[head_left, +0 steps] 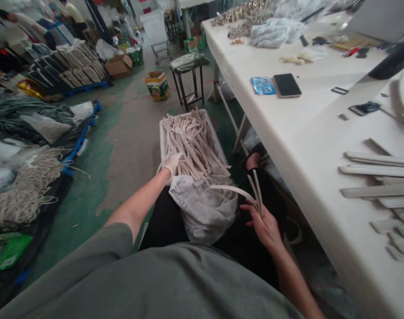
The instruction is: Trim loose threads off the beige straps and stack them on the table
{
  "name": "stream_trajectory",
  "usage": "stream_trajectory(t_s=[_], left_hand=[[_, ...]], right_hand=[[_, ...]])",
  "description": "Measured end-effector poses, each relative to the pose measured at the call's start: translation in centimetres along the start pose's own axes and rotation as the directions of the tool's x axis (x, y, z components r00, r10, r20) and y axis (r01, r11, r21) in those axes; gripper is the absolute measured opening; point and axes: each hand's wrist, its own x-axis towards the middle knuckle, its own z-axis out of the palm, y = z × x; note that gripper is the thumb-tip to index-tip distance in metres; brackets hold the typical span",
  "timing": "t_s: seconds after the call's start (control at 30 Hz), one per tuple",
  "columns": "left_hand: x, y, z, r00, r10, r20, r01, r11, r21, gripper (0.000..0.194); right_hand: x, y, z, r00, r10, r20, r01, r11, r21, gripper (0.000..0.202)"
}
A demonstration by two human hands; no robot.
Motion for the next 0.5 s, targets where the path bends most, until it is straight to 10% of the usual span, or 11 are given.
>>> stream_trajectory(t_s=[0.23,0.5], left_hand=[[-5.6,-10.6,7.1,0.949,-0.187,0.255,0.041,0.871,0.489,0.025],[-5.8,-12.8,8.5,0.952,-0.176,0.249,-0.039,0.741,0.671,0.022]], right_hand=[[-0.8,1.5,0.3,0.993,0.019,-0.119,-0.007,0.995,0.096,0.049],[-0.8,0.9,0.1,0.982,0.067,-0.177,-0.025,0.972,0.232,0.050]])
